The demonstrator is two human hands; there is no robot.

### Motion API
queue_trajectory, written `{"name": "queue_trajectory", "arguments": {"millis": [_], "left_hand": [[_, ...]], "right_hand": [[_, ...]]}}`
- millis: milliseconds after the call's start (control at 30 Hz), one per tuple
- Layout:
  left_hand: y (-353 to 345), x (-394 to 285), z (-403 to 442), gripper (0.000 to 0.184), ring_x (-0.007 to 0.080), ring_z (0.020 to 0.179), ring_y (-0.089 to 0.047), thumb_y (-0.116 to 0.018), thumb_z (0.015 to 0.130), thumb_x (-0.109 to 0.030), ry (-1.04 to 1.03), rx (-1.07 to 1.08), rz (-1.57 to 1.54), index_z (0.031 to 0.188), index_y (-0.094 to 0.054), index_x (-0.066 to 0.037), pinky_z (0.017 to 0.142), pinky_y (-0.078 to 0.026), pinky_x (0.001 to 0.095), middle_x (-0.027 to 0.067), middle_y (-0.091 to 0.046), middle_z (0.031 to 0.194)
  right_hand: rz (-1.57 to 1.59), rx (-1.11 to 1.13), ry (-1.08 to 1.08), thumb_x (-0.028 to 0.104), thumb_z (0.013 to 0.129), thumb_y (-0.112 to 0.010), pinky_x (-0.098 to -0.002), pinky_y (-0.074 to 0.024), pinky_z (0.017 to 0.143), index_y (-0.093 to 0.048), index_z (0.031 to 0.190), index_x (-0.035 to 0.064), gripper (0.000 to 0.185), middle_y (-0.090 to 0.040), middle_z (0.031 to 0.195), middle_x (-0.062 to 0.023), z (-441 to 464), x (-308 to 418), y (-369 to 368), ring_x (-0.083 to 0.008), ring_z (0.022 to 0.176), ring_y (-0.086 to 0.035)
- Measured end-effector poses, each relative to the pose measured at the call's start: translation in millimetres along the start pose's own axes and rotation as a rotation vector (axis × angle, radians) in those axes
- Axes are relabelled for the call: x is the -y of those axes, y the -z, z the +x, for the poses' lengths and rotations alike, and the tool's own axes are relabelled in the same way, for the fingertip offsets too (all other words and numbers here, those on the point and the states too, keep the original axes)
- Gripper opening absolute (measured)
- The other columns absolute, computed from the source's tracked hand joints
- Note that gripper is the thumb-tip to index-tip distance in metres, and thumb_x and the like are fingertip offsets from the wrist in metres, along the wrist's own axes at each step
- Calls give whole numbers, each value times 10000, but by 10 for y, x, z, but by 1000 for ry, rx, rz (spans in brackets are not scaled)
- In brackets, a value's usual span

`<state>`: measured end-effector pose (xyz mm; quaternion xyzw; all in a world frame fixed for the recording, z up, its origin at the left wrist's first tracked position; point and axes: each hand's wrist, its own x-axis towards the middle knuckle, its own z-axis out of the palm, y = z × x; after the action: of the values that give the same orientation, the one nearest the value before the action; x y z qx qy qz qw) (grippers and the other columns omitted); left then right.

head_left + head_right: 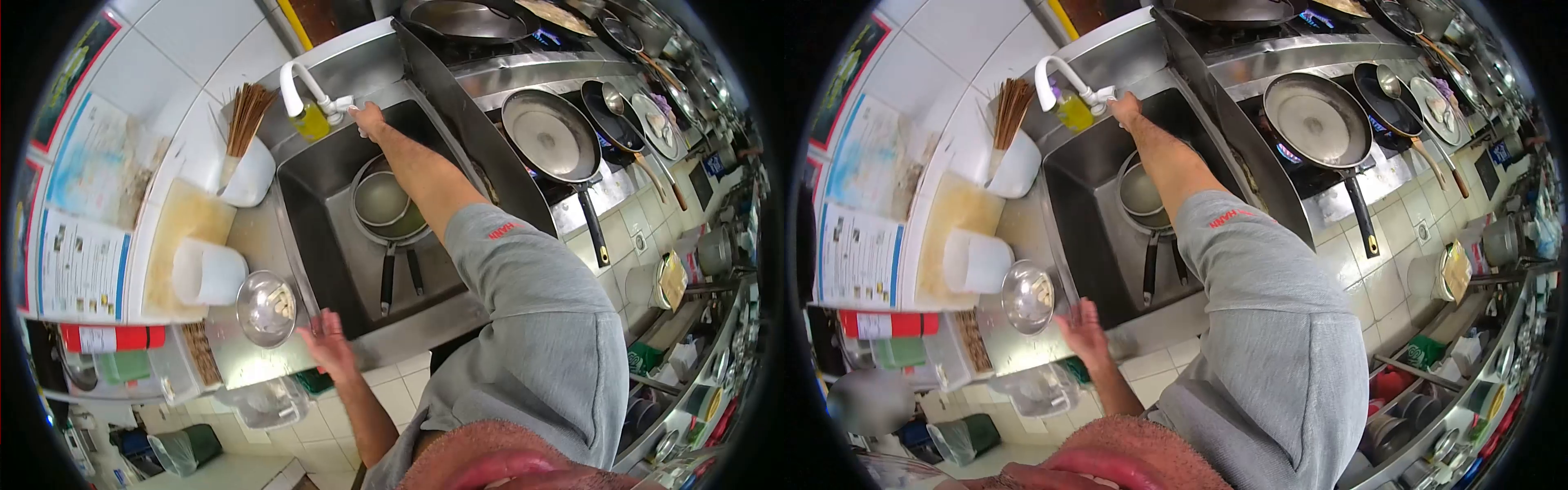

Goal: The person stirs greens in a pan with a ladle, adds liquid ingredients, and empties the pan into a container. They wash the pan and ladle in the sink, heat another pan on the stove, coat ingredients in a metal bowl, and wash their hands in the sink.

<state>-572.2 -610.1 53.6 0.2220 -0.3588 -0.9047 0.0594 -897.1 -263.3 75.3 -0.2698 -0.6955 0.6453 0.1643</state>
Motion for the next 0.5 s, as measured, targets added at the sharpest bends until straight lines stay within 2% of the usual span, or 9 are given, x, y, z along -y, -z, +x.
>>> {"name": "queue_trajectory", "arguments": {"millis": [67,100,167,200,267,300,400,433,500], "left_hand": [[-230,237,-1,375,346,1059,-499,-488,892,-301,255,254,29,1145,-417,-35,859,-456,438,144,-432,1184],[-459,299,-27,376,325,1038,-516,-489,894,-275,268,321,157,1170,-410,-34,844,-459,421,128,-437,1189],[-794,404,161,380,303,1017,-533,-491,895,-248,287,389,294,1196,-403,-33,828,-462,403,112,-442,1194],[-945,452,333,391,285,1007,-540,-488,898,-237,264,468,407,1216,-389,-32,816,-461,386,108,-443,1195],[-1361,477,630,400,229,963,-556,-511,887,-188,239,580,535,1229,-380,-27,791,-460,333,92,-466,1173],[-1569,509,802,414,236,972,-553,-505,890,-207,216,607,587,1236,-368,-26,795,-458,338,100,-453,1189],[-2141,631,1296,422,244,986,-548,-501,892,-229,195,671,581,1236,-365,-26,801,-453,351,105,-440,1205],[-2318,684,1416,425,258,1002,-540,-498,893,-230,200,675,564,1238,-359,-24,813,-450,362,110,-435,1216],[-2608,834,1623,429,271,1019,-531,-495,894,-230,201,682,542,1240,-353,-21,824,-446,373,115,-429,1227]], "right_hand": [[64,47,-95,309,816,-588,-289,-403,388,-421,1205,4,521,-537,901,-137,139,-4,-36,-159,538,-515],[69,43,-100,309,816,-588,-289,-403,388,-421,1205,4,521,-537,901,-137,242,-37,-74,-159,538,-515],[336,306,-274,370,783,-617,-295,-458,411,-490,1093,-21,515,-581,928,-162,429,-126,-113,-199,581,-583],[340,299,-275,370,783,-617,-295,-458,411,-490,1093,-21,515,-581,928,-162,536,-153,-136,-199,581,-583],[410,476,-266,367,792,-612,-288,-426,385,-509,1033,-17,465,-587,841,-134,721,-197,-196,-174,549,-560],[421,422,-243,290,764,-659,-290,-404,369,-533,959,-7,377,-585,783,-105,741,-180,-212,-162,548,-556],[443,460,-54,227,770,-652,-233,-348,361,-549,907,38,255,-541,677,-48,893,-269,-253,-113,455,-474],[440,446,-63,227,770,-652,-233,-348,361,-549,907,38,255,-541,677,-48,908,-340,-228,-113,455,-474],[289,333,129,120,624,-743,-287,-432,558,-545,963,16,407,-583,793,-87,913,-376,-242,-164,663,-545]]}}
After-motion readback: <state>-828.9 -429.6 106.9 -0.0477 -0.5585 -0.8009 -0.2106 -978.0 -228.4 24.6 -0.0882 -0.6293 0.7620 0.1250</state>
